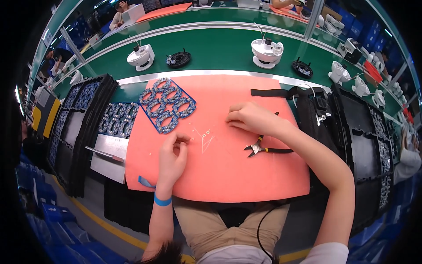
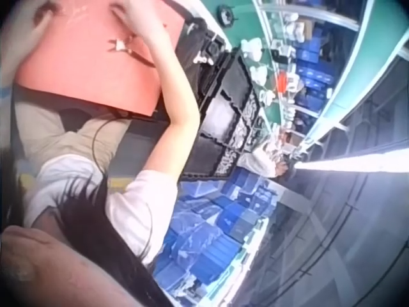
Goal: The worker separates individual LED chips from a larger PCB panel and performs assembly and trimming on a lamp fixture.
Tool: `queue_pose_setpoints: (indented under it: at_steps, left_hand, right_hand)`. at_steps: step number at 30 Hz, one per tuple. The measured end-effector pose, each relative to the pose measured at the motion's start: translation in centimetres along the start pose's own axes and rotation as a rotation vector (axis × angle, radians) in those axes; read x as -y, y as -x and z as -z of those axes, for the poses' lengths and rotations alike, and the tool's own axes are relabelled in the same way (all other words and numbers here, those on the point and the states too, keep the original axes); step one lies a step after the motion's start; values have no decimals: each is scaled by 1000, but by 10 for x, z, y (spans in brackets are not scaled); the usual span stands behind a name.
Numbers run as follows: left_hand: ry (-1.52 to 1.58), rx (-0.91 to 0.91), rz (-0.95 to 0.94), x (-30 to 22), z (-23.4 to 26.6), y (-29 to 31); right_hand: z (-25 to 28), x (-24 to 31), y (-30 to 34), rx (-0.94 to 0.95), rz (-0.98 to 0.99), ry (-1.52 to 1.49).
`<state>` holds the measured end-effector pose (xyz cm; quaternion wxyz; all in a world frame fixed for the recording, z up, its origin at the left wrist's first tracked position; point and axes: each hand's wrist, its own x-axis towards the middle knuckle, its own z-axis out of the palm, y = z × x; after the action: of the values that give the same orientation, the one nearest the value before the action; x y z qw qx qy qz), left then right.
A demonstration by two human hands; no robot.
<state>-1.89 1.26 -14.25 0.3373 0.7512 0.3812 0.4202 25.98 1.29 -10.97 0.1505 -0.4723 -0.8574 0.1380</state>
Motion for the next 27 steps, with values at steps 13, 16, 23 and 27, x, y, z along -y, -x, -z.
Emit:
queue_pose_setpoints:
  at_steps: [13, 16, 23, 27]
  left_hand:
    - [16, -33, 52, 2, -2, -2]
    - [20, -29, 65, 0, -2, -4]
    - [12, -21, 87, 0, 1, -5]
    - [1, -12, 89, -2, 1, -6]
  right_hand:
    - [-21, 26, -26, -212, 7, -158]
    - [-27, 25, -25, -189, 161, -55]
    - [-31, 25, -37, -136, 184, -189]
    - [-27, 25, -45, -80, 195, -220]
